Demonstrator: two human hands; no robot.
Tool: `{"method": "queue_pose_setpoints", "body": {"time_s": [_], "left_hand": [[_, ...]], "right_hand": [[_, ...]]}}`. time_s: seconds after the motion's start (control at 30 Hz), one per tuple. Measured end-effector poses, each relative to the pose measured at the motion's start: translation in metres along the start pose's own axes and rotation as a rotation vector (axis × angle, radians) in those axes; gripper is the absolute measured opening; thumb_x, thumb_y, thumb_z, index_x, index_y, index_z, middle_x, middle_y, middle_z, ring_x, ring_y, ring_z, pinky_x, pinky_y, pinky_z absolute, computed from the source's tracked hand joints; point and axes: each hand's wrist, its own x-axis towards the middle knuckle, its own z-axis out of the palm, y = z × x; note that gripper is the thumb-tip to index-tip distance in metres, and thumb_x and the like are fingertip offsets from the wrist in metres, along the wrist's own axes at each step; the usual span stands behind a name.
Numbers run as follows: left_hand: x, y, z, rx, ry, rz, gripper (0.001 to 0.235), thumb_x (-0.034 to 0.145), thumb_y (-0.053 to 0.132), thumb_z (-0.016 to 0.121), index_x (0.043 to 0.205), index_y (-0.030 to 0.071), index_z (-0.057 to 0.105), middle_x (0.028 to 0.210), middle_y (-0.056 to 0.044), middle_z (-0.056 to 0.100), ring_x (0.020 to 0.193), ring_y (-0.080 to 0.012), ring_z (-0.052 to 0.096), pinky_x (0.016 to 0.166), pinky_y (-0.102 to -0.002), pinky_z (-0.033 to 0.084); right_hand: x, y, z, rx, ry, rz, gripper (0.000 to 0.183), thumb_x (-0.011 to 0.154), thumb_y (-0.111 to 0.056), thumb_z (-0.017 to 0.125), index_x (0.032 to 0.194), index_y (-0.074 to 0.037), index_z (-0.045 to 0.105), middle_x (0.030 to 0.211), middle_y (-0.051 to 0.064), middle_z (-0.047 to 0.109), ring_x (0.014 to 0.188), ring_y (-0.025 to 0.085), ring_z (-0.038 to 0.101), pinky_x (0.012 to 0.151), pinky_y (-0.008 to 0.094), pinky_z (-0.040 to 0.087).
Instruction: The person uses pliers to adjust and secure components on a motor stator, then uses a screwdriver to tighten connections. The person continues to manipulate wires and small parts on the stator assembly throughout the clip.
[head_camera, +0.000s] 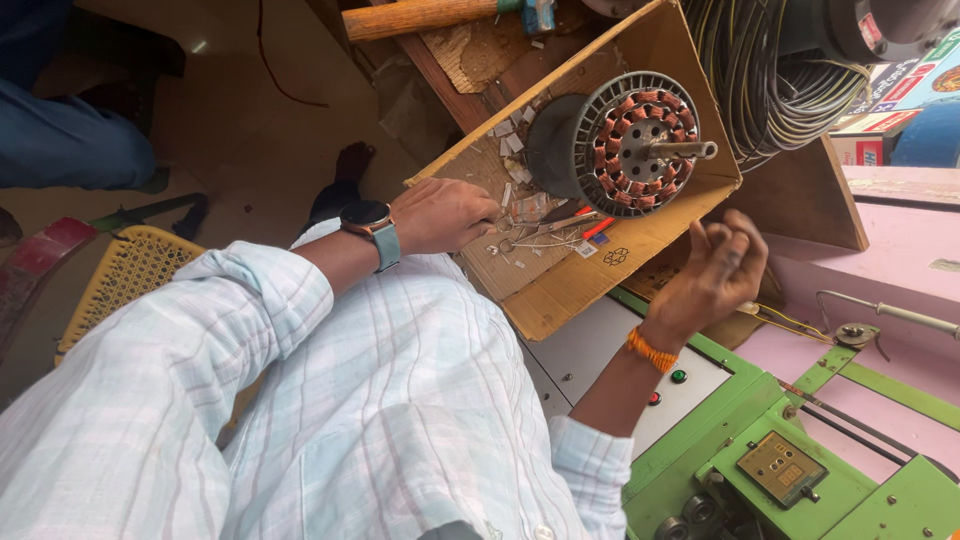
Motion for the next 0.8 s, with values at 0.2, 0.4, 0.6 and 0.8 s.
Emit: {"method": "queue_pose_setpoints", "body": {"time_s": [0.2, 0.4, 0.6, 0.8], "left_hand": [[0.005, -0.001, -0.013, -0.031, 0.033, 0.029, 0.019, 0.094, 0.029, 0.067, 0.095, 0.012, 0.073, 0.091, -0.006, 0.070, 0.091, -0.0312, 0.069, 0.077, -0.047, 0.053], [0.021, 0.000, -0.030, -0.104, 0.001, 0.152, 0.020, 0.094, 0.028, 0.066, 0.095, 0.009, 0.071, 0.091, -0.006, 0.069, 0.089, -0.0309, 0.069, 0.074, -0.046, 0.053], [0.036, -0.017, -0.046, -0.131, -0.020, 0.230, 0.024, 0.096, 0.033, 0.063, 0.095, 0.011, 0.072, 0.086, -0.006, 0.070, 0.086, -0.0308, 0.069, 0.073, -0.047, 0.052], [0.043, -0.023, -0.053, -0.126, -0.141, 0.293, 0.036, 0.099, 0.044, 0.057, 0.094, 0.012, 0.072, 0.085, -0.008, 0.069, 0.084, -0.0314, 0.068, 0.073, -0.048, 0.051]], "right_hand": [[-0.096, 0.032, 0.013, -0.485, -0.312, 0.503, 0.022, 0.102, -0.010, 0.062, 0.119, 0.001, 0.069, 0.108, 0.013, 0.071, 0.097, 0.019, 0.070, 0.089, 0.033, 0.060], [-0.136, 0.099, 0.062, -0.740, -0.064, 0.507, 0.029, 0.093, -0.005, 0.061, 0.122, -0.002, 0.063, 0.117, 0.014, 0.069, 0.099, 0.029, 0.071, 0.084, 0.042, 0.059], [-0.138, 0.109, 0.071, -1.065, -0.104, 0.166, 0.032, 0.088, 0.006, 0.058, 0.117, -0.004, 0.069, 0.124, 0.021, 0.063, 0.114, 0.039, 0.063, 0.094, 0.046, 0.052], [-0.126, 0.098, 0.090, -1.159, -0.097, 0.207, 0.025, 0.087, 0.002, 0.064, 0.112, -0.003, 0.069, 0.125, 0.023, 0.060, 0.113, 0.042, 0.060, 0.091, 0.049, 0.049]]}}
